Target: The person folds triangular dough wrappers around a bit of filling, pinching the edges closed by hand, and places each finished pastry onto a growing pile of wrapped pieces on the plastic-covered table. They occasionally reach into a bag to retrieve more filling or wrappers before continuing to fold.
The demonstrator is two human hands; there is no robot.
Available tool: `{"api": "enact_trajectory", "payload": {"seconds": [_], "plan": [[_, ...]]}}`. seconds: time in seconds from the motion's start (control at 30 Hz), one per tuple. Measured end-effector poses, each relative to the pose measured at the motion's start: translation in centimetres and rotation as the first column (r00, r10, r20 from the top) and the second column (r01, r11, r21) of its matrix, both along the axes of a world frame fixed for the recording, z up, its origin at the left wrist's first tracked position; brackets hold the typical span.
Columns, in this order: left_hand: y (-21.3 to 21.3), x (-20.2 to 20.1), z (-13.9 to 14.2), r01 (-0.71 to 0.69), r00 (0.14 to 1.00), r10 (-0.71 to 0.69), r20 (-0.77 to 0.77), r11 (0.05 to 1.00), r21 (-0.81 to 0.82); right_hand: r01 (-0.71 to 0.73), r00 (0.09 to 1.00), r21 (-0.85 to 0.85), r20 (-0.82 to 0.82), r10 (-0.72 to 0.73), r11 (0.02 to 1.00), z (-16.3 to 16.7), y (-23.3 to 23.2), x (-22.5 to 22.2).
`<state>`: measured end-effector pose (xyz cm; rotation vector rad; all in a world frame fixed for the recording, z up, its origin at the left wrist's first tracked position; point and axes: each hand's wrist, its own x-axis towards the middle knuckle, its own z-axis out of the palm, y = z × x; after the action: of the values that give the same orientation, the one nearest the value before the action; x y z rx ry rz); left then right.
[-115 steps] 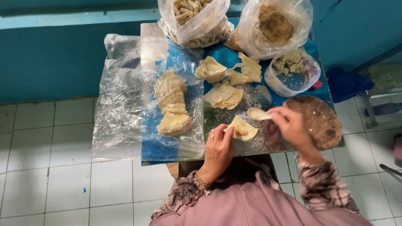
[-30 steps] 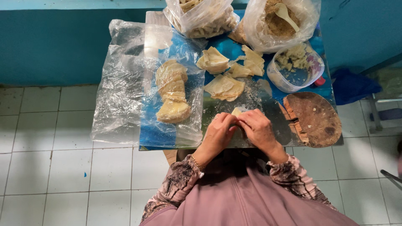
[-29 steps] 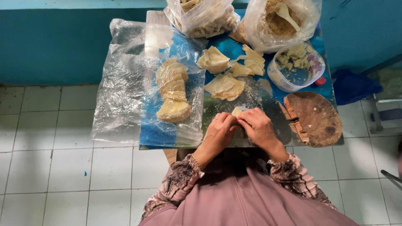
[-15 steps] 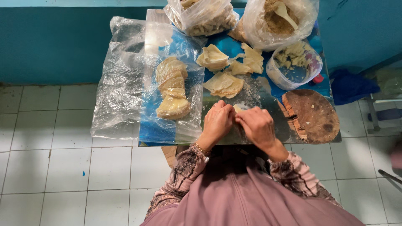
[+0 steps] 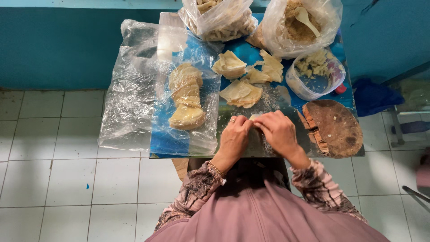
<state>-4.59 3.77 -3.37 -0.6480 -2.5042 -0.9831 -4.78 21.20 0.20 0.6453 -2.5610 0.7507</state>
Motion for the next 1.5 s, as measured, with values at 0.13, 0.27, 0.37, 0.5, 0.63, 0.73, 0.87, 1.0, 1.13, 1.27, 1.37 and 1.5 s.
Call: {"api": "enact_trajectory", "payload": {"seconds": [0.13,0.27,0.37,0.5,0.63,0.73,0.87,1.0,1.13,1.27,1.37,1.5], "plan": [[0.1,-0.7,0.1,-0.032,0.995,0.027,0.092,0.998,0.045,-0.018,0.997,0.094,-0.070,0.025,0.995,-0.3,-0.3,0.9],[0.4,0.2,-0.1,-0.064,0.997,0.058,0.060,0.992,0.107,0.008,0.996,0.116,-0.087,0.002,0.993,-0.5,-0.3,0.2],[0.4,0.0,-0.3,-0.048,0.999,0.046,0.015,0.996,0.075,0.049,0.992,0.158,-0.123,-0.030,0.986,-0.5,-0.7,-0.4],[0.6,-0.5,-0.5,-0.089,0.995,0.089,0.044,0.996,-0.005,0.091,0.983,0.180,-0.173,-0.059,0.980,-0.6,-1.5,0.6],[0.7,-1.2,0.0,-0.094,0.984,0.089,0.157,0.995,0.025,0.065,0.991,0.101,-0.119,-0.053,0.993,-0.5,-1.4,0.7],[0.9,-1.4,0.1,-0.131,0.984,0.124,0.127,0.990,0.050,0.010,1.000,0.007,-0.001,-0.010,1.000,-0.2,-0.7,-1.2],[0.9,-0.8,-0.5,-0.093,0.995,0.091,0.029,0.991,0.094,-0.041,0.992,0.009,0.122,0.040,0.999,-0.1,0.0,-3.3],[0.9,-1.2,-1.2,-0.081,0.995,0.079,0.068,0.997,0.019,0.034,0.998,0.123,0.050,-0.040,0.992,-0.2,-0.5,-2.4],[1.3,-1.8,-1.1,-0.130,0.986,0.129,0.104,0.991,0.007,0.042,0.979,0.211,-0.205,0.003,0.977,-0.3,-1.1,-0.5],[0.9,-2.0,-0.9,-0.092,0.988,0.078,0.134,0.991,0.099,0.014,0.988,0.159,-0.157,0.011,0.987,-0.2,-1.0,-1.4],[1.0,-2.2,-0.9,-0.109,0.990,0.103,0.101,0.993,0.054,0.026,0.999,0.082,-0.031,-0.023,0.996,-0.3,-0.7,-2.2],[1.1,-1.9,-1.0,-0.119,0.993,0.117,0.032,0.991,0.057,-0.022,0.995,0.145,-0.092,0.036,0.989,-0.3,-0.5,-1.4]]}}
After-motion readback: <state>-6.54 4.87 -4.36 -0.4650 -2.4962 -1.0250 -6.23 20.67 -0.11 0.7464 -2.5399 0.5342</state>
